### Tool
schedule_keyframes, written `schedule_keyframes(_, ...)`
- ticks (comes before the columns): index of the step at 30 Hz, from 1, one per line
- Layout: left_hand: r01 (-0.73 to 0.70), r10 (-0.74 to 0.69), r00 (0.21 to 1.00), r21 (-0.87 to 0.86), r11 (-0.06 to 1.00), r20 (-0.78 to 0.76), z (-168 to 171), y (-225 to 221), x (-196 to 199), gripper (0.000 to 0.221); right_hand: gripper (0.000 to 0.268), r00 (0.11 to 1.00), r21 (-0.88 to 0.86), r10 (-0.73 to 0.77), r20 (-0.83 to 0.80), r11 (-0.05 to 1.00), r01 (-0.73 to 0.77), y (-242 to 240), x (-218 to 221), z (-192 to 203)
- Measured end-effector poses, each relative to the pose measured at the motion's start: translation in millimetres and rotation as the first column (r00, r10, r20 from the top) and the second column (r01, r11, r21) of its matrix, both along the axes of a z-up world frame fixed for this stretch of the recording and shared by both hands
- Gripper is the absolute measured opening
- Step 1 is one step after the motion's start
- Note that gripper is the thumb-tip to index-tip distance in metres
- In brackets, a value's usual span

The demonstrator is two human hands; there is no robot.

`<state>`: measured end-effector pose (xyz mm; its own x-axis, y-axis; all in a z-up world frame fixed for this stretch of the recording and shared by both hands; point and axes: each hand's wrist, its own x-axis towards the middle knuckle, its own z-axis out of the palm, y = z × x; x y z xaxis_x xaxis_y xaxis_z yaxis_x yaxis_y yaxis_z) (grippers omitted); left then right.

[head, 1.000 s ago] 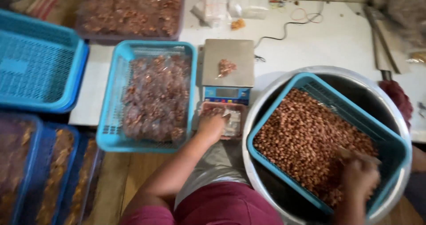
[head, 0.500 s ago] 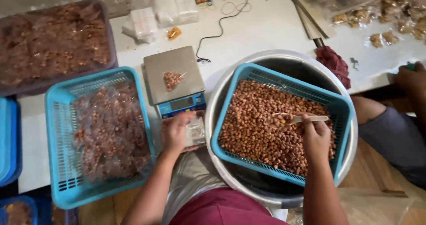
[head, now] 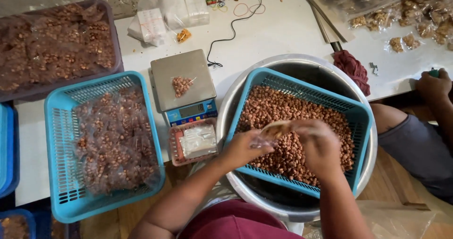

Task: Weighing roasted nuts on a digital scale and filling them into small plastic bags for packaging.

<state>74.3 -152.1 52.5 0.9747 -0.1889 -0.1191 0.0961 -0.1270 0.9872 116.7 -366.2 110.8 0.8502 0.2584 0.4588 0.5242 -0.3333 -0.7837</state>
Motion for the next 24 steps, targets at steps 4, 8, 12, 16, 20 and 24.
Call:
schedule_keyframes(4,0.018,-0.037,0.993,0.171,0.985,0.11,-31.9,-4.1,14.8,0.056,0.026,0.983,-0.145,0.113,0.141,0.985,-0.093,-14.7,-2.5,-34.9)
schedule_keyframes(8,0.053,-0.046,0.988,-0.04,0.998,0.147,-21.2,-1.9,22.1,0.059,0.026,0.957,-0.111,-0.025,0.289,0.992,0.059,-53.8,7.2,-44.9)
schedule_keyframes(12,0.076,0.013,0.994,-0.75,0.657,0.112,-1.6,13.5,48.7,0.023,0.018,0.894,-0.29,-0.377,0.243,0.851,0.437,-62.8,12.2,-30.7)
schedule_keyframes(16,-0.152,0.348,0.919,-0.648,0.746,0.184,-11.4,91.8,105.3,0.008,0.008,0.864,-0.432,-0.476,0.163,0.753,0.496,-80.1,8.7,-76.6)
schedule_keyframes(20,-0.658,0.553,0.75,0.501,0.563,0.364,-75.9,178.8,161.8,0.018,0.029,0.734,-0.388,-0.645,-0.213,0.745,0.542,-66.6,-6.6,-66.4)
schedule_keyframes(24,-0.807,0.359,0.563,0.4,0.434,0.745,-87.2,184.1,155.3,0.056,0.021,0.767,-0.145,-0.57,-0.296,0.82,0.553,-66.1,-3.4,-71.6)
